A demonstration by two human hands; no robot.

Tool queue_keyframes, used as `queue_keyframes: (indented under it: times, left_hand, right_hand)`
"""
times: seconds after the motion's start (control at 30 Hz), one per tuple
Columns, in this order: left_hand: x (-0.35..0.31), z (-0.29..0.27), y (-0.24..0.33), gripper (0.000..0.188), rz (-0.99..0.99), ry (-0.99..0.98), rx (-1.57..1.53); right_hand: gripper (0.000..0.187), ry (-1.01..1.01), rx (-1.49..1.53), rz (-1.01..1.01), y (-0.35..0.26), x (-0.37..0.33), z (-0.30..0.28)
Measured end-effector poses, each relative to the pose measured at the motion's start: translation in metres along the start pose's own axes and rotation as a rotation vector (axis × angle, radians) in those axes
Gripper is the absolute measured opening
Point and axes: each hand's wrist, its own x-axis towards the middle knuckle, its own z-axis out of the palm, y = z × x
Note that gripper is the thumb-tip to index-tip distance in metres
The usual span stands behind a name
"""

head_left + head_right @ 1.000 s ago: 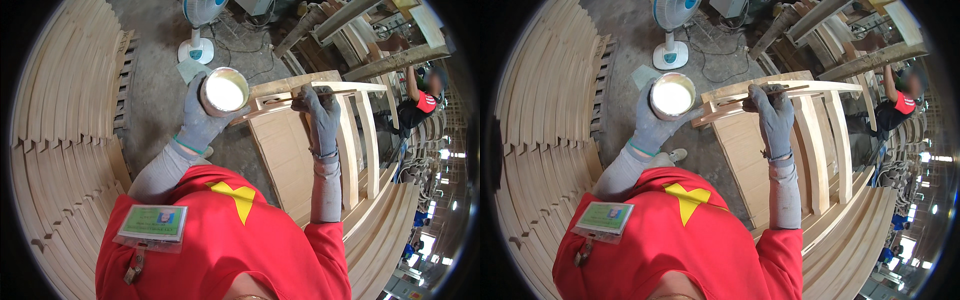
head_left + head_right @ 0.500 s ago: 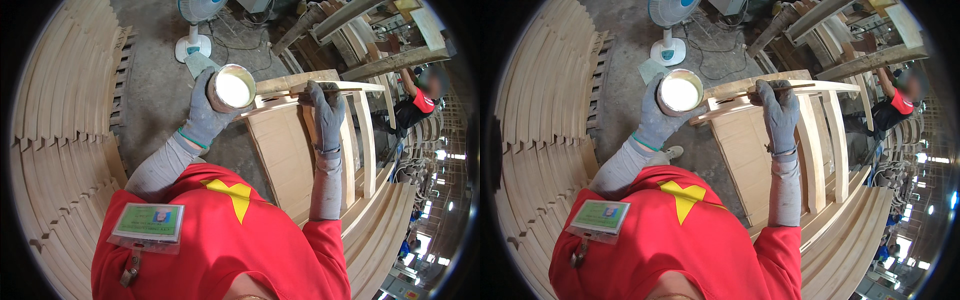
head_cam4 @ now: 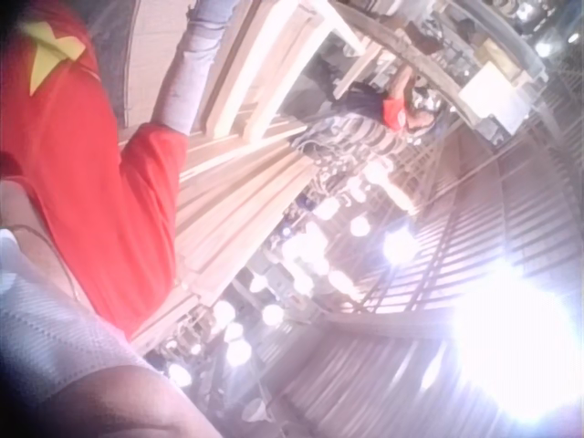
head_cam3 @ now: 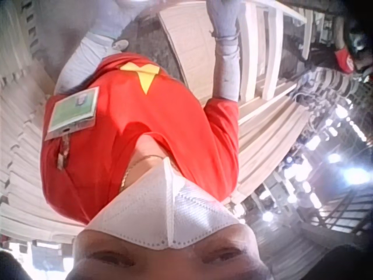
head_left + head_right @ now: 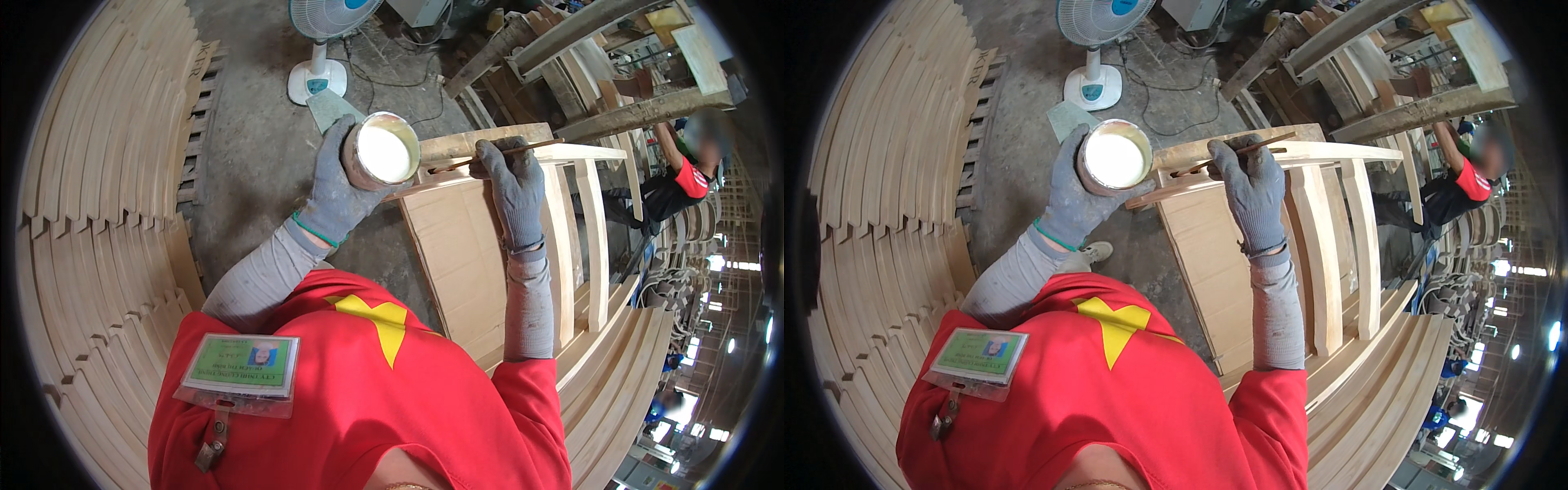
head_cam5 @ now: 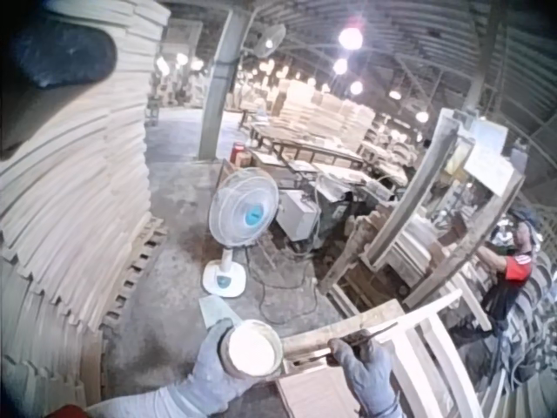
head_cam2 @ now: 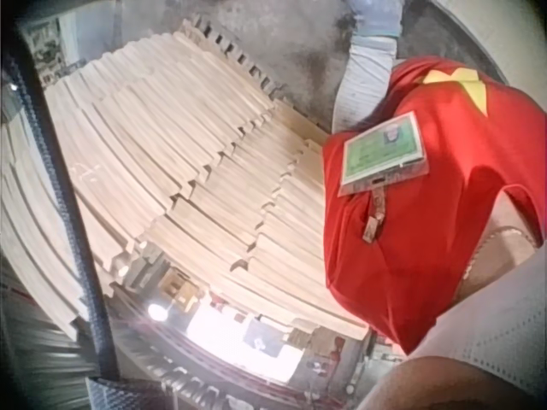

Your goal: The person applies a white finish to wooden chair frames using a brush and a small container. They repeatedly dip the brush into the container and paint the edges and surfaces of the frames, then place the finished pieces onto a stack.

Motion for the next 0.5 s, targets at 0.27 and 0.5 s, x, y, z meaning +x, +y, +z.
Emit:
queue_keyframes:
  times: [0.27,0.5]
  left_hand:
    - [0.001,-0.005,-0.005,0.073,0.132,-0.040,0.323]
    - [-0.010,0.001,0.012,0.076,0.047,-0.030,0.055]
  right_hand:
    - [0.021,-0.097,-0.009,0.006,0.016,0.001,0.010]
    - [0.017,-0.181,-0.342,-0.229,0.011,0.000,-0.008]
